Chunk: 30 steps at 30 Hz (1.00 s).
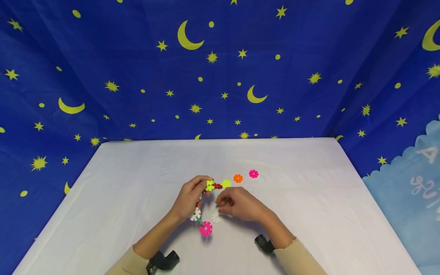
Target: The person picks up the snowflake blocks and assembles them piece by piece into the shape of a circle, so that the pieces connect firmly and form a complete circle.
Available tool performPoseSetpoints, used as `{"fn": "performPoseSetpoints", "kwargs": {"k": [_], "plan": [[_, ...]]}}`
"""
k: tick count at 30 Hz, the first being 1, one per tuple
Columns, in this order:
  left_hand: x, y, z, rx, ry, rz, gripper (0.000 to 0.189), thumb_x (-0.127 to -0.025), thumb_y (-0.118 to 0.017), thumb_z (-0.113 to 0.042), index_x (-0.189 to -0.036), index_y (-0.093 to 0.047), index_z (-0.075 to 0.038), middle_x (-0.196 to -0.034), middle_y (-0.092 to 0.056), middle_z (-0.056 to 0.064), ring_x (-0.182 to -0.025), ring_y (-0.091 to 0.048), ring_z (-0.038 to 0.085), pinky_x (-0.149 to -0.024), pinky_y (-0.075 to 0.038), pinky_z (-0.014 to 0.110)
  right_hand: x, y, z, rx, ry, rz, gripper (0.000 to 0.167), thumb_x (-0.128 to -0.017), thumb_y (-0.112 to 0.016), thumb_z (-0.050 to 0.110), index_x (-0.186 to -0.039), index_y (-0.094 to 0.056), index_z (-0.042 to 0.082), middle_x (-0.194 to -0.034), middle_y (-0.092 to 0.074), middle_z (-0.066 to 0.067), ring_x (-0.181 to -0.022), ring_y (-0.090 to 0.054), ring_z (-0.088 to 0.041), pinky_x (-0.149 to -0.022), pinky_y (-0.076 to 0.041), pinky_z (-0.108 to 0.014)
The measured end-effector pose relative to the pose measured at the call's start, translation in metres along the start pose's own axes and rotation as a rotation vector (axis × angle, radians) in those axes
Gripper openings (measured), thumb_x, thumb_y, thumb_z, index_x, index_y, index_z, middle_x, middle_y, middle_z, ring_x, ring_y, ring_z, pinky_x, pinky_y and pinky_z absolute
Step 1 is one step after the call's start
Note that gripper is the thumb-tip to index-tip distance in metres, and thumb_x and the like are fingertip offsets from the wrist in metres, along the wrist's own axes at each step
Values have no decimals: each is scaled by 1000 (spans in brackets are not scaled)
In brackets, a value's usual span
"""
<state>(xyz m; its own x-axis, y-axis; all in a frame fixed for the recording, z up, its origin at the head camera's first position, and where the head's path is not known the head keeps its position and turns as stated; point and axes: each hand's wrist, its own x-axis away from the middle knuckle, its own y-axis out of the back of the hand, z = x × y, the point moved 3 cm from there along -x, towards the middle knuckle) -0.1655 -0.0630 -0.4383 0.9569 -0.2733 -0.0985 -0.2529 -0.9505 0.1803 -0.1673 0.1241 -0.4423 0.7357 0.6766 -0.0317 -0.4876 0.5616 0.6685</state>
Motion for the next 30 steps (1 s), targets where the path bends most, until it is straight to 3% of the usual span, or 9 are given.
{"fn": "performPoseSetpoints", "kwargs": {"k": [8,13,18,26,30], "plan": [[-2,3,0,-4,-5,-22,27,-104,-42,-22,-120,-64,-16,-79,-61,7,-42,-42,12,-39,-42,27,1,-11,0,57,26,101,23,-82,-78,22,-104,-71,22,-84,-58,6,-72,-53,-7,-65,-47,-23],[-1,4,1,3,-11,-14,29,-103,-43,-23,-121,-63,-11,-79,-61,8,-42,-41,13,-39,-42,28,2,-14,2,112,35,127,28,-80,-79,16,-106,-72,23,-82,-55,6,-70,-51,-7,-63,-45,-22],[-2,6,2,1,2,-36,26,-103,-44,-20,-118,-65,-16,-78,-61,7,-42,-41,12,-39,-42,27,2,-14,1,105,-1,132,26,-79,-79,14,-102,-70,21,-86,-55,7,-73,-52,-7,-65,-46,-23],[-1,6,3,1,1,-33,27,-103,-45,-20,-119,-64,-13,-78,-62,7,-42,-41,12,-39,-42,28,3,-9,-3,79,-65,147,22,-81,-77,13,-95,-61,19,-78,-56,7,-70,-52,-7,-63,-48,-25],[-1,4,5,-12,4,-29,28,-102,-45,-20,-121,-63,-9,-79,-62,7,-41,-41,11,-38,-41,27,3,-6,-4,55,-59,155,17,-85,-73,11,-93,-60,17,-75,-56,8,-68,-52,-6,-63,-48,-25]]}}
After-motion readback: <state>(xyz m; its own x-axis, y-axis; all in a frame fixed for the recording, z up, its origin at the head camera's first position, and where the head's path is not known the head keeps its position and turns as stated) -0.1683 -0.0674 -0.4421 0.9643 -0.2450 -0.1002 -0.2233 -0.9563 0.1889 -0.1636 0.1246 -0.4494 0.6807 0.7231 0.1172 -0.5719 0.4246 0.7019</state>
